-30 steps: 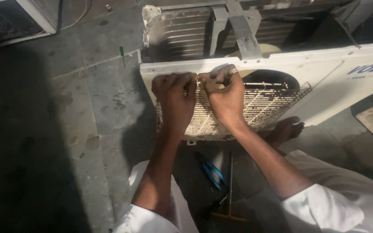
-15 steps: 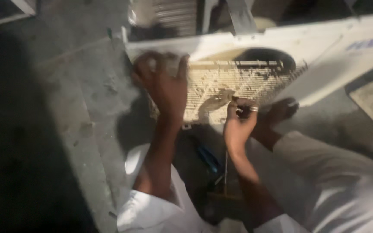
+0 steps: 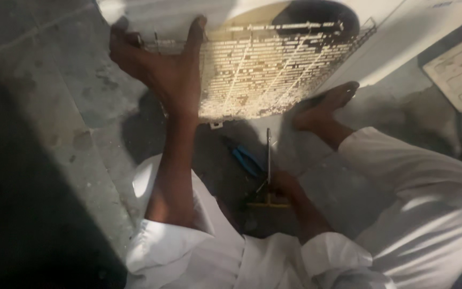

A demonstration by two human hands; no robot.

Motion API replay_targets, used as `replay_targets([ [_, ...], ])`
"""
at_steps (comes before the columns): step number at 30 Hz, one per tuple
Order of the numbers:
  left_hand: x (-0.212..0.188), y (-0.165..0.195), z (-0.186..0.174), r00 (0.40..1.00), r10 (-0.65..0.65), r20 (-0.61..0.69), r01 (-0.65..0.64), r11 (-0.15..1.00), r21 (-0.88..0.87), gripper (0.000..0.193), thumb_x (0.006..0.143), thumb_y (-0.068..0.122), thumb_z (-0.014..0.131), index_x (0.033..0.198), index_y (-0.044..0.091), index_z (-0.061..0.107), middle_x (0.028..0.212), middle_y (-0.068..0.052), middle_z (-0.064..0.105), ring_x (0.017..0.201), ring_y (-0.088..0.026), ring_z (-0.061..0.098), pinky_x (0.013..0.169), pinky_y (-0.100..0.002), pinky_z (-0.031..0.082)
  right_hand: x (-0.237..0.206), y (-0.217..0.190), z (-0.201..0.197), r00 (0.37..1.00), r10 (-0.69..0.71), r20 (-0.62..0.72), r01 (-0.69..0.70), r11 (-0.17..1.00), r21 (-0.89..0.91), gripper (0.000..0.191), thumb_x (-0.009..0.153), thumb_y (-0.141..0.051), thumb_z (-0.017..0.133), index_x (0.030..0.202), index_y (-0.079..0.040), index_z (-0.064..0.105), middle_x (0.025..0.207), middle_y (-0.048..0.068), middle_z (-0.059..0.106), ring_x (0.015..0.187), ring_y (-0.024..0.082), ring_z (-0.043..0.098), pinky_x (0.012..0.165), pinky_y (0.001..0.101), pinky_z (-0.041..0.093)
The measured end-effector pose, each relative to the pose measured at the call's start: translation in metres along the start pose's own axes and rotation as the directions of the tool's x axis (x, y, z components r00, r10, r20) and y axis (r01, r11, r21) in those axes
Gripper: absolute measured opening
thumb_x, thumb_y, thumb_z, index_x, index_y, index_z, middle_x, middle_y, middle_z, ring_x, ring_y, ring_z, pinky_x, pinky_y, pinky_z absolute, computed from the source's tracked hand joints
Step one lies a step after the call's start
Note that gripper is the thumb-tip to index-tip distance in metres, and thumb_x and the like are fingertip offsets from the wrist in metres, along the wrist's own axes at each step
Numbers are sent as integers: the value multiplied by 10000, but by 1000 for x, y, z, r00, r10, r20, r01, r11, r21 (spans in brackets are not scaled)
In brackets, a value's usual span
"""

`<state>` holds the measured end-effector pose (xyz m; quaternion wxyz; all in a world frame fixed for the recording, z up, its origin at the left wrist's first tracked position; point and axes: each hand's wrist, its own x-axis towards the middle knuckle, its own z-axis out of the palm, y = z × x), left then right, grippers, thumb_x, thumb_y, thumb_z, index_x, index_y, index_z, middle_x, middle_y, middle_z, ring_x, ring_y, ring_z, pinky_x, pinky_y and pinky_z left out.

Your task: The person sits on the floor working on a Voltas window air conditioner. They position the front grille panel against the cabinet, align it, and drive screws into the panel using a screwdriver, at times holding a long rod or tool while fastening the grille in place.

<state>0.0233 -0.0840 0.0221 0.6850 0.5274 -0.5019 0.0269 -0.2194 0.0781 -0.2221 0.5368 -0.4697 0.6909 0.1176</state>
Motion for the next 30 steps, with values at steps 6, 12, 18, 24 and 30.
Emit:
replay_targets([
  [6, -6, -5, 5, 997, -75, 7, 74, 994, 82, 1034, 799, 383, 1045, 1435, -27, 342, 1330, -194, 391, 1268, -345, 381, 1092, -546, 351, -6, -13, 50, 716, -691, -97, 521, 622, -585, 194, 895, -267, 703, 899, -87, 776, 878, 162, 742, 773, 313, 715, 663, 478, 562],
  [12, -1, 12, 4, 972, -235, 2, 234, 969, 79, 975, 736, 454, 1008, 1344, -26, 416, 1289, -205, 429, 1238, -363, 390, 1052, -546, 390, -11, -9, 62, 765, -598, -240, 487, 781, -392, 207, 865, -270, 699, 919, -84, 774, 868, 183, 739, 786, 344, 711, 685, 493, 552],
  [18, 9, 24, -3, 953, -303, 11, 299, 944, 137, 1001, 694, 491, 998, 1335, -46, 448, 1298, -233, 424, 1223, -368, 405, 1045, -539, 397, -14, -8, 57, 889, -382, -251, 335, 918, -210, 223, 836, -266, 719, 929, -67, 761, 847, 184, 742, 780, 330, 720, 690, 475, 559],
  [24, 13, 30, -7, 955, -297, 0, 291, 936, 198, 985, 660, 485, 1006, 1309, -52, 496, 1284, -246, 456, 1232, -396, 424, 1049, -558, 380, -24, -14, 43, 905, -189, -381, 191, 981, -32, 249, 807, -262, 740, 938, -50, 748, 826, 184, 746, 773, 317, 729, 695, 457, 567],
  [30, 16, 30, -9, 933, -359, 18, 351, 921, 166, 981, 636, 513, 982, 1298, -35, 508, 1269, -232, 457, 1225, -389, 433, 1031, -564, 382, -59, -62, 18, 631, -200, -749, 389, 917, 84, 283, 777, -257, 760, 948, -33, 735, 805, 185, 749, 767, 303, 739, 701, 439, 574],
])
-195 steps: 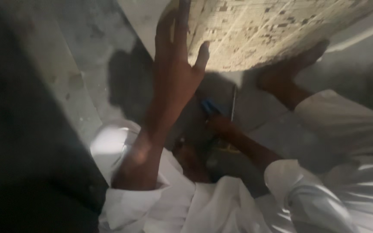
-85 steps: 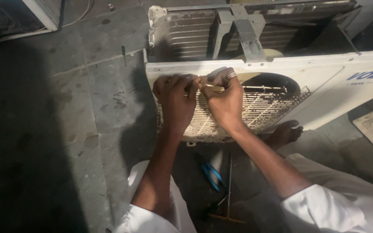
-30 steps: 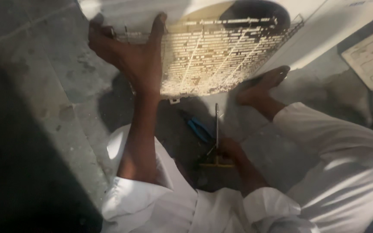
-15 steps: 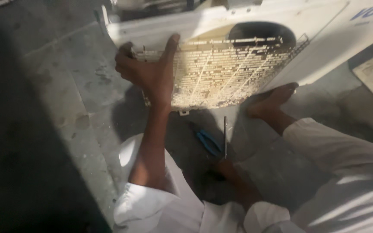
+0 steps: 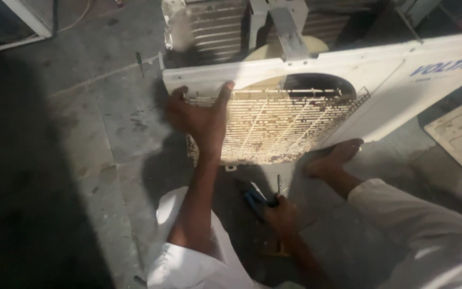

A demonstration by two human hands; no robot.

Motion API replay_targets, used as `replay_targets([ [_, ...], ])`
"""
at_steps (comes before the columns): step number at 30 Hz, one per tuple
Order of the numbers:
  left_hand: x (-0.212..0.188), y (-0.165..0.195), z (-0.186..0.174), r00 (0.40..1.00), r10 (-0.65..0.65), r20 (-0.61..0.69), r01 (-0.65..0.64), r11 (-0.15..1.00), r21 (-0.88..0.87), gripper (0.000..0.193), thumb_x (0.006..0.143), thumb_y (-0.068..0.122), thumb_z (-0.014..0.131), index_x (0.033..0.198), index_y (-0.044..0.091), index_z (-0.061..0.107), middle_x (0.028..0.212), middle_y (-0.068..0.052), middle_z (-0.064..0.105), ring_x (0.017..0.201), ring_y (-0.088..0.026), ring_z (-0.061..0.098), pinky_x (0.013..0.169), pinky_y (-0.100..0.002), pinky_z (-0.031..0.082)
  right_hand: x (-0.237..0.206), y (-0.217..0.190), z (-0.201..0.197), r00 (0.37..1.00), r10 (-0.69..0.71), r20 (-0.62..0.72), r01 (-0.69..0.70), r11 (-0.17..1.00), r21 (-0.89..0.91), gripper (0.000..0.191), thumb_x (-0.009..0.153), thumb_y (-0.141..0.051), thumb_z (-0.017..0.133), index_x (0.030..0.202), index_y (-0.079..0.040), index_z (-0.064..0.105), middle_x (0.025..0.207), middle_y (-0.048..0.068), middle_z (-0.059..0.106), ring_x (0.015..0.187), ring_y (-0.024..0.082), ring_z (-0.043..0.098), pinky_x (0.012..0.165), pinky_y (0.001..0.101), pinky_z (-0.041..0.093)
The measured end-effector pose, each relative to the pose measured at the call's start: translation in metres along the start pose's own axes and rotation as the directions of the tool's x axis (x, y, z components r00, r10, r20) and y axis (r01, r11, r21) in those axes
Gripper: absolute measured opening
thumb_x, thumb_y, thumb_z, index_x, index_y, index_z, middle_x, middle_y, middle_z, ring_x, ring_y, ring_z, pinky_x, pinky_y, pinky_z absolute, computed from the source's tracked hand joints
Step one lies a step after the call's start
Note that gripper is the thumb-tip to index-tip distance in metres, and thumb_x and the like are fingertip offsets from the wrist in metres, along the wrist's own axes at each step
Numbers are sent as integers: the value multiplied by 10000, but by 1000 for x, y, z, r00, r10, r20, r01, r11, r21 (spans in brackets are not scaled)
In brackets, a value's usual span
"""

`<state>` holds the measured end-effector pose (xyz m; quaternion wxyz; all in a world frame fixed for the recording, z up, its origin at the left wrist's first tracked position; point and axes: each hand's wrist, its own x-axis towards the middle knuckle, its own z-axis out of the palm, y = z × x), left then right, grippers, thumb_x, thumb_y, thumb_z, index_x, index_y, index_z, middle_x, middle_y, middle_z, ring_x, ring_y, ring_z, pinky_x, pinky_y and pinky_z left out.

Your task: The person sits on the floor working on a Voltas window air conditioner. They position the front grille panel against the cabinet, align it, and drive screws into the panel using a screwdriver, at times holding a long rod or tool while fastening the grille in place.

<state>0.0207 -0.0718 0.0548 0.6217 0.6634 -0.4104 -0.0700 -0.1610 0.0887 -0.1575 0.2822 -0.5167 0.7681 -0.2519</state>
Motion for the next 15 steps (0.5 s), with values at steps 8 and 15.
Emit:
replay_targets([
  [8, 4, -2, -2, 999, 27, -29, -30, 994, -104, 940, 657, 486, 966, 1290, -39, 511, 1290, -229, 458, 1235, -387, 456, 1038, -570, 395, -42, -128, -79, 857, -248, -451, 481, 699, 529, 217, 822, -73, 753, 944, -3, 587, 793, 79, 672, 731, 70, 601, 645, 284, 521],
  [15, 2, 7, -7, 1000, -28, -8, 27, 997, -74, 944, 647, 497, 955, 1293, -27, 510, 1299, -238, 453, 1239, -419, 448, 1036, -589, 375, -19, -198, -113, 858, -352, -374, 470, 831, 296, 173, 928, -113, 752, 1004, 30, 689, 738, 132, 718, 634, 138, 629, 582, 317, 507],
])
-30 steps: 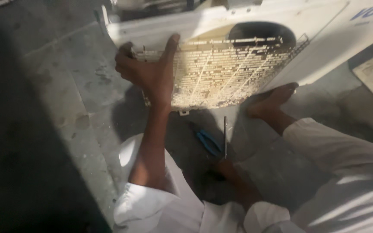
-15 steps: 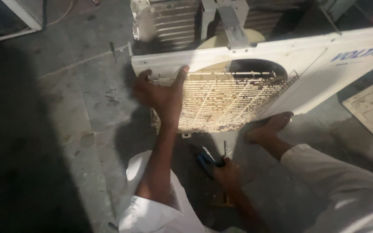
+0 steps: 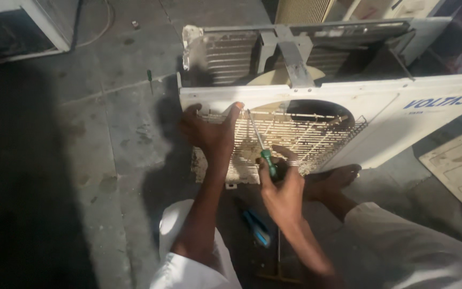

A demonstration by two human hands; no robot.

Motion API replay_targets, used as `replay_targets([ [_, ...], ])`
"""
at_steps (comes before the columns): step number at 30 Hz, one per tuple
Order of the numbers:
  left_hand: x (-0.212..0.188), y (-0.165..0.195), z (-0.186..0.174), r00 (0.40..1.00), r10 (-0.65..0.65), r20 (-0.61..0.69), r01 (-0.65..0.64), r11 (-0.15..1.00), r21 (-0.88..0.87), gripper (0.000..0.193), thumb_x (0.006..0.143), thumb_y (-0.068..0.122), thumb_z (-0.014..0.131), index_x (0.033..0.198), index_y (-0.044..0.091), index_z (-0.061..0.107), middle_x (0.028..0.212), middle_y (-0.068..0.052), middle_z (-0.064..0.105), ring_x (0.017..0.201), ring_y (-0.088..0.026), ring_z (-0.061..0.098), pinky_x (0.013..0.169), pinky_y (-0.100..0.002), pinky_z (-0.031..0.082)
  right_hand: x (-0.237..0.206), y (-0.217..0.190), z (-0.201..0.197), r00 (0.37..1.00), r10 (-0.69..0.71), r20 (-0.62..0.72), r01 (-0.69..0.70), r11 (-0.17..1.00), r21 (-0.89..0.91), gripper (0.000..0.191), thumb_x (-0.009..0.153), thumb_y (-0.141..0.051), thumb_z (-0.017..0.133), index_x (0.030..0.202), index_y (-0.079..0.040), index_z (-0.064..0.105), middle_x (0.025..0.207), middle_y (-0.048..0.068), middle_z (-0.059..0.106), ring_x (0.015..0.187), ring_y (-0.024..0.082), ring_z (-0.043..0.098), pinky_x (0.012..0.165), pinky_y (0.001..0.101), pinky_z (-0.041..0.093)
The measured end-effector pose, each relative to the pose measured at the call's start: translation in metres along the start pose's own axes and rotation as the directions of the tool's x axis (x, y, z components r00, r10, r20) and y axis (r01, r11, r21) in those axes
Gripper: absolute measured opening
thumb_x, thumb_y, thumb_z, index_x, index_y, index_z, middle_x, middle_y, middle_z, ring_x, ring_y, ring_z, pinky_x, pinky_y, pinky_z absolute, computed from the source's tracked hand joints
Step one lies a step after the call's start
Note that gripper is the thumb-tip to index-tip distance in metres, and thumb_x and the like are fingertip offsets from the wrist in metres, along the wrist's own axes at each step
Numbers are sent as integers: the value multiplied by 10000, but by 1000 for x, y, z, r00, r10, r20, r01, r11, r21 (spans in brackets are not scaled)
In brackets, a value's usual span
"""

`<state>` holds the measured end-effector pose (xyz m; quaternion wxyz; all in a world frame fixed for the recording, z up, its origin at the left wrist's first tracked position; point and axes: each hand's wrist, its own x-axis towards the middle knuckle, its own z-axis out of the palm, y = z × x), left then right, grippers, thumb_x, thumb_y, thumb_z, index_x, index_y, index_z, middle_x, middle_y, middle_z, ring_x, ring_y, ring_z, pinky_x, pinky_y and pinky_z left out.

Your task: The person sits on the floor working on a Voltas window air conditioner. They position the front grille panel against the cabinet, align it, and drive screws into the panel using a screwdriver, at times holding a long rod or tool while fastening the grille in place.

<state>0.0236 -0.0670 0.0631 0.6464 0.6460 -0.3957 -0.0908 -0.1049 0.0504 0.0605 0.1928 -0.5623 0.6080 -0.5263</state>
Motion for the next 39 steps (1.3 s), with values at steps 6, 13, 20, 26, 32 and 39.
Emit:
replay_targets([
  [6, 2, 4, -1, 1000, -6, 3, 6, 1000, 19, 942, 649, 502, 957, 1289, -8, 492, 1293, -243, 445, 1240, -430, 433, 1041, -599, 351, 8, -9, 9, 999, -41, -3, 41, 998, 54, 227, 918, -94, 715, 1109, 30, 709, 798, 133, 778, 643, 135, 702, 576, 319, 545],
  [13, 2, -1, 1, 999, 11, 35, -12, 999, 31, 918, 693, 505, 950, 1305, 8, 478, 1331, -241, 417, 1264, -422, 421, 1041, -598, 342, 12, -3, 11, 998, -56, 21, 52, 986, 161, 270, 934, -50, 665, 1191, 34, 671, 946, 140, 798, 826, 124, 766, 683, 266, 600],
  [20, 4, 5, -1, 996, -63, 59, 62, 998, 23, 952, 654, 516, 935, 1305, 0, 470, 1313, -237, 419, 1250, -409, 426, 1035, -585, 349, 12, -5, 13, 999, -37, -13, 38, 993, 113, 230, 923, -71, 714, 1118, 50, 720, 872, 158, 801, 715, 125, 715, 602, 296, 554],
  [26, 3, 7, -1, 998, -48, 50, 49, 999, -9, 953, 668, 488, 942, 1319, -17, 464, 1316, -248, 415, 1255, -422, 407, 1047, -596, 319, 11, -5, 16, 999, -35, -35, 38, 995, 91, 218, 920, -94, 718, 1084, 50, 718, 868, 168, 792, 716, 149, 736, 611, 315, 559],
  [32, 1, 6, 2, 1000, 22, -2, -22, 1000, 15, 928, 664, 497, 946, 1301, 0, 491, 1301, -238, 452, 1236, -418, 432, 1049, -581, 341, 8, -12, 21, 982, -174, -68, 173, 984, -33, 195, 951, -99, 701, 1065, 60, 699, 839, 217, 749, 705, 248, 759, 620, 380, 562],
  [39, 0, -4, 9, 995, 95, -43, -93, 995, 45, 905, 682, 525, 930, 1290, 3, 509, 1287, -247, 481, 1232, -429, 437, 1035, -575, 360, 11, -32, 21, 894, 413, 176, -444, 755, 484, 196, 954, -194, 648, 1096, -63, 680, 659, 41, 688, 452, 130, 525, 412, 288, 369],
])
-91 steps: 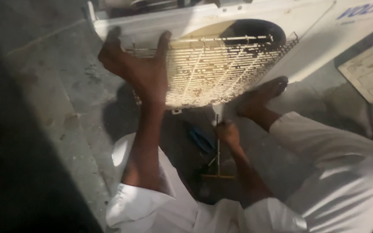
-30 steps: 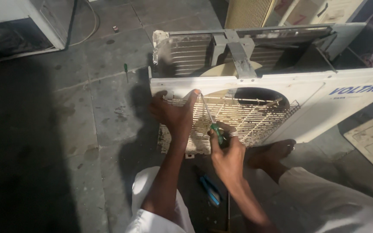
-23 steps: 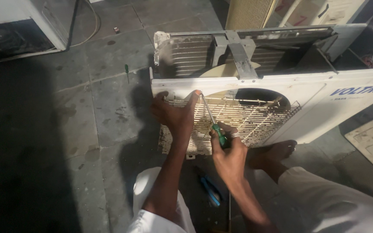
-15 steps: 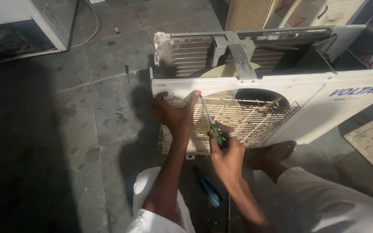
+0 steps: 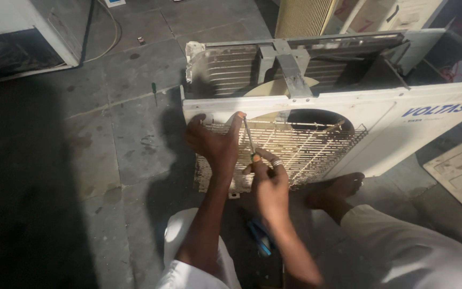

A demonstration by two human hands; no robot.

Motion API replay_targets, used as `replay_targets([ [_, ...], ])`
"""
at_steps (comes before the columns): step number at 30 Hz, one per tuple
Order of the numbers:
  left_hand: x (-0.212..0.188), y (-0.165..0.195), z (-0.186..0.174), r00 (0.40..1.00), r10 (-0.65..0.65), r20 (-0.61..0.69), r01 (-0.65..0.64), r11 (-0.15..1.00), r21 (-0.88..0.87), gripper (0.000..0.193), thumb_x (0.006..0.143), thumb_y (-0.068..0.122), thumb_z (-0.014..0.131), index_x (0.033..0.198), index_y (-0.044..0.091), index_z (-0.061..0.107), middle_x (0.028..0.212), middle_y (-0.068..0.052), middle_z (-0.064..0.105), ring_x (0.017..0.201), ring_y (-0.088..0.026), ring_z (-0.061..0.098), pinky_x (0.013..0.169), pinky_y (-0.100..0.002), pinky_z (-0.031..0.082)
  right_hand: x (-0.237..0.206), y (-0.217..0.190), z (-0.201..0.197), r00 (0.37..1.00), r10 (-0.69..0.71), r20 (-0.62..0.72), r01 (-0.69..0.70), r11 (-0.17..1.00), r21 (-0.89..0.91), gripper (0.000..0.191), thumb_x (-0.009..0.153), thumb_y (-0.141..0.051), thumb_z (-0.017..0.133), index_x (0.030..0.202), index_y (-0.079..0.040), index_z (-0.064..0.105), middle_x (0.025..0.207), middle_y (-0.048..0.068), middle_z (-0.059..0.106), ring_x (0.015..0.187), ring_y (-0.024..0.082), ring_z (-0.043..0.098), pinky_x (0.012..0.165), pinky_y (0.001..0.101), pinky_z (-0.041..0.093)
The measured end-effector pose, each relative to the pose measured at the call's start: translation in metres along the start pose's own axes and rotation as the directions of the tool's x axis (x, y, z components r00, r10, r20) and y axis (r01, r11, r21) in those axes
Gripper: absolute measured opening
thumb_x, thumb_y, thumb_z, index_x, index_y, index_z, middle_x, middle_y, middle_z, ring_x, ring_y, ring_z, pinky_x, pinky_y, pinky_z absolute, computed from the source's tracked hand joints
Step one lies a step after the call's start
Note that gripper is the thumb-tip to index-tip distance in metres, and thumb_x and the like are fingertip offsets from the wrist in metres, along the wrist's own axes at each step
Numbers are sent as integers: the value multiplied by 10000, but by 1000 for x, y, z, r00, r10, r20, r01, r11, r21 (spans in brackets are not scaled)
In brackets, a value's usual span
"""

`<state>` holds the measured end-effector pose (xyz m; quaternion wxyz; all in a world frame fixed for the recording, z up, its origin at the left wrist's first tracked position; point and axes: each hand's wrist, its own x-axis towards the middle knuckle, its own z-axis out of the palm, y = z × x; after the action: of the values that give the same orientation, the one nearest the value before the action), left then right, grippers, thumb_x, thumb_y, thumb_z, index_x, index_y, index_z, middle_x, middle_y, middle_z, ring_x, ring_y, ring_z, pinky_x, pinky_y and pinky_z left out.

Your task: The person sits on the floor working on a Voltas window air conditioner. They position the front grille panel against the cabinet, align it, and drive screws into the panel using a screwdriver, at times holding a long rod or tool while fastening the grille in place.

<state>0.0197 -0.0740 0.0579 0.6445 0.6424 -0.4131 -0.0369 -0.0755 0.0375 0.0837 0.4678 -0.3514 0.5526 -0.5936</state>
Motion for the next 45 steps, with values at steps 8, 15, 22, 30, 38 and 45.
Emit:
replay_targets([
  [8, 1, -8, -1, 997, 76, 1, -76, 997, -33, 762, 823, 453, 862, 1305, -18, 505, 1271, -265, 477, 1228, -438, 436, 1051, -575, 350, 18, -13, 4, 726, 338, 599, -677, 509, 533, 207, 1041, -263, 663, 904, -124, 595, 639, -69, 489, 440, 28, 377, 346, 173, 269],
  [15, -4, -9, -13, 995, 98, 14, -96, 989, -115, 743, 869, 361, 815, 1362, -68, 459, 1281, -270, 485, 1222, -419, 461, 1051, -550, 373, 18, -3, -3, 687, 325, 650, -725, 367, 582, 329, 946, -390, 625, 1015, -70, 661, 685, -46, 524, 449, 24, 386, 336, 170, 257],
  [22, 5, 1, -40, 986, 164, -21, -165, 986, -17, 594, 890, 316, 800, 1267, -63, 540, 1230, -272, 536, 1192, -422, 505, 1026, -551, 395, 18, 6, 2, 704, 386, 596, -710, 405, 576, 352, 1048, -451, 584, 908, -128, 562, 675, -61, 507, 471, 25, 376, 348, 160, 248],
  [30, -3, -2, -53, 786, -64, 615, 281, 923, -264, 410, 1012, 404, 675, 875, 19, 697, 729, -72, 672, 657, -137, 589, 609, -335, 478, 9, -7, 3, 683, 340, 646, -729, 360, 582, 365, 969, -449, 617, 930, -91, 670, 654, -48, 511, 426, 24, 358, 331, 166, 243],
  [38, 1, 25, -62, 177, -211, 961, 882, 468, -60, 497, 978, 496, 544, 1219, 90, 700, 1034, -103, 791, 666, -126, 720, 594, -291, 604, 9, 0, 7, 687, 352, 636, -724, 406, 557, 392, 996, -510, 604, 916, -126, 604, 655, -80, 476, 466, 19, 385, 357, 167, 259],
  [45, 6, 33, -62, 111, -243, 964, 934, 358, -17, 545, 927, 492, 582, 1303, 99, 595, 1181, -92, 734, 867, -205, 682, 736, -416, 575, 8, -12, 2, 797, 230, 559, -536, 695, 479, 382, 1025, -424, 559, 1004, -53, 645, 648, -41, 505, 470, 35, 402, 347, 177, 285],
])
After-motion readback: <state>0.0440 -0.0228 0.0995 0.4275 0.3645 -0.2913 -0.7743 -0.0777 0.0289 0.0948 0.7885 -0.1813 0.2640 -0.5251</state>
